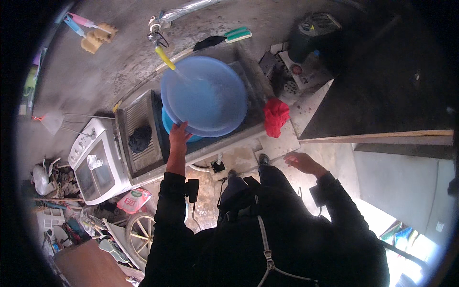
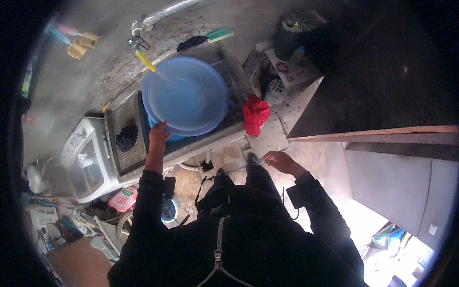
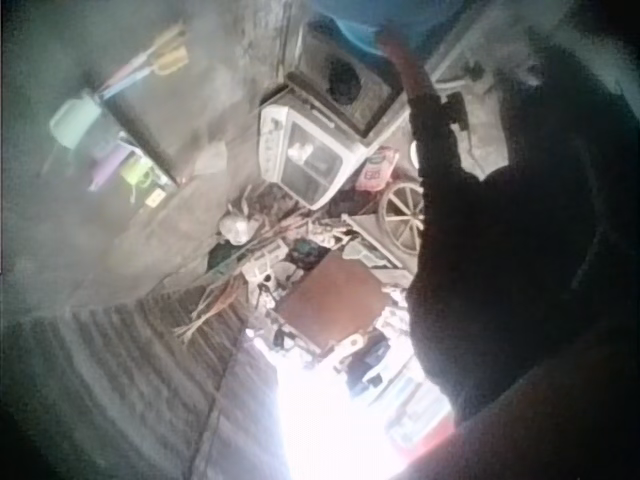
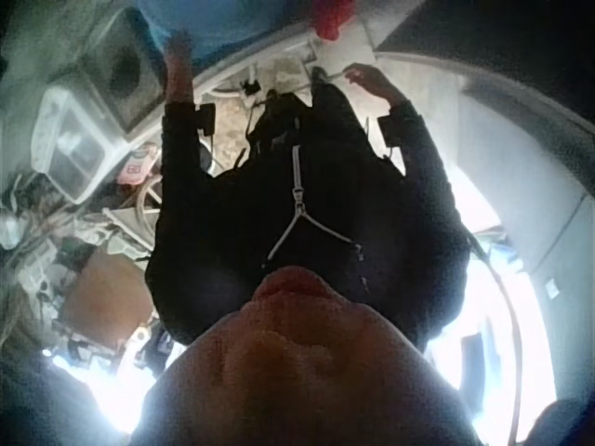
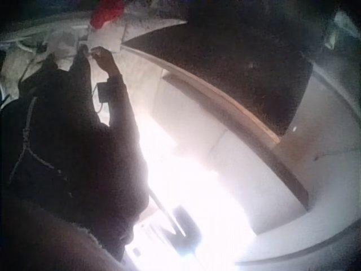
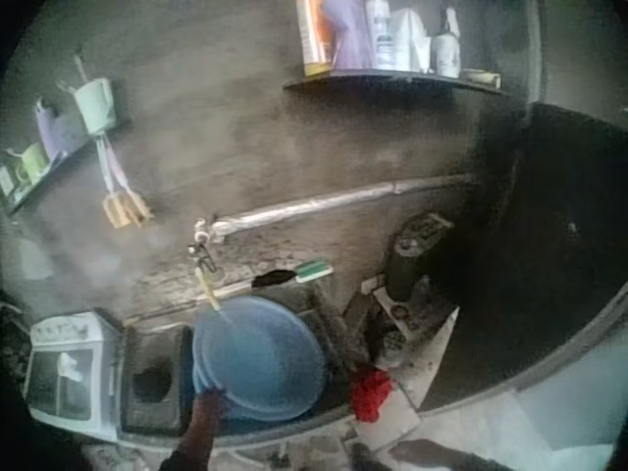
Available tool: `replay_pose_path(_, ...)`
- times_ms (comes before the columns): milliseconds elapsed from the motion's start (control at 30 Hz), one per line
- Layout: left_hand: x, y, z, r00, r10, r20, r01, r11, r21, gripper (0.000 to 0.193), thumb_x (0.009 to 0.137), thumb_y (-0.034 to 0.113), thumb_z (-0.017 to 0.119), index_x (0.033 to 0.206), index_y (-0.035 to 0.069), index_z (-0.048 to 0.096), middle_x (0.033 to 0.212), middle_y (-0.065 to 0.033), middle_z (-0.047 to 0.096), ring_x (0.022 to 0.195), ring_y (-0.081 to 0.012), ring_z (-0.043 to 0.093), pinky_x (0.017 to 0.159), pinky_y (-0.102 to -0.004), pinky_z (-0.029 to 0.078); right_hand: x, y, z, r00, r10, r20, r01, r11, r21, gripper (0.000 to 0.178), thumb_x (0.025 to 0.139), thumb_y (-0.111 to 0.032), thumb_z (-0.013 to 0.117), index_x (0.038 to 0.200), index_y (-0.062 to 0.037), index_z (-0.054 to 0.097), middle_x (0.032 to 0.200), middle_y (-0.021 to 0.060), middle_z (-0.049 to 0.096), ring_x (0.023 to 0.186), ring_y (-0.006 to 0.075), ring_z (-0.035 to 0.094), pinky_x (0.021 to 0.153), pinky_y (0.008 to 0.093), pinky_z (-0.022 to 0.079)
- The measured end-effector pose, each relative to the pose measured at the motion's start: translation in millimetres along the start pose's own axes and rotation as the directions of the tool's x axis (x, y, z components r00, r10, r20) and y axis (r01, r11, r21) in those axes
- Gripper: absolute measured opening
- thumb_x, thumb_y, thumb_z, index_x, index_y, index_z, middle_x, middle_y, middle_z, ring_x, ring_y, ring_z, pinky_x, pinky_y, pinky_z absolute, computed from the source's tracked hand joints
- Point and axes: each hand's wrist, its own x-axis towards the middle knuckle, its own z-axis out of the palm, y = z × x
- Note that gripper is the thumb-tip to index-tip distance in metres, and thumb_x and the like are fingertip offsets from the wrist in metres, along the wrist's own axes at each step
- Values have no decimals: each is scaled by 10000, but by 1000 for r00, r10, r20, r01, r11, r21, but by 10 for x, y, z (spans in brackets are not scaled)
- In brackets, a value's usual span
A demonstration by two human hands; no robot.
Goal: The person hand-washes several garments at a concrete washbasin. They scrub each item on the washboard, rinse under running water, and place the cleaned pieces into a blue basin. The person repeats this process for multiple items, including a patterned cloth and dark garments.
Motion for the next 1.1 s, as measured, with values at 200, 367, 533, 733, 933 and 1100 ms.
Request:
replay_pose_path(200, -87, -34, 247, 997, -2, -82, 13, 991, 135, 312, 869, 233, 642, 1121, 63, 572, 1138, -58, 609, 933, -183, 616, 708, -324, 535, 202, 17, -175, 998, -68, -8, 68, 997, -38, 241, 914, -182, 565, 1104, -42, 612, 1001, 132, 676, 918, 225, 661, 819, 339, 515)
replay_pose_path(367, -209, 149, 566, 919, 388, 65, -347, 723, 597, 266, 844, 200, 645, 1034, 19, 598, 1221, -160, 582, 832, -258, 661, 692, -365, 540, 261, 6, -235, 997, -70, 22, 71, 997, -43, 237, 917, -178, 563, 1106, -41, 607, 1010, 134, 678, 941, 233, 659, 829, 340, 516)
replay_pose_path(533, -687, 395, 720, 678, 673, 297, -506, 134, 852, 260, 827, 129, 618, 1053, 12, 567, 1376, -201, 452, 928, -371, 631, 756, -415, 532, 384, -115, -183, 978, -195, 73, 199, 978, -63, 225, 932, -180, 560, 1101, -38, 602, 994, 123, 683, 934, 223, 663, 808, 334, 518)
replay_pose_path(733, -1112, 555, 559, 570, 701, 430, -573, -36, 818, 240, 798, 55, 605, 1030, 20, 552, 1414, -190, 421, 1088, -369, 583, 849, -408, 521, 659, -471, 24, 935, -288, 208, 338, 902, -271, 247, 918, -190, 491, 1078, -39, 604, 994, 159, 660, 941, 309, 637, 822, 392, 501)
replay_pose_path(933, -1552, 546, 19, 554, 748, 365, -600, 56, 798, 144, 775, 14, 623, 873, -1, 518, 1364, -208, 473, 1174, -386, 535, 930, -399, 492, 894, -988, 281, 872, -305, 384, 424, 862, -278, 268, 913, -218, 499, 1088, -38, 593, 1011, 159, 643, 960, 327, 615, 823, 402, 491)
replay_pose_path(1100, -1889, 267, -930, 559, 826, -73, -525, 420, 740, 344, 853, -29, 612, 1191, 14, 568, 1314, -178, 538, 1157, -269, 571, 887, -369, 509, 1150, -1461, 522, 827, -299, 476, 473, 828, -301, 230, 894, -138, 548, 1086, -26, 612, 1046, 147, 653, 985, 290, 627, 844, 357, 494)
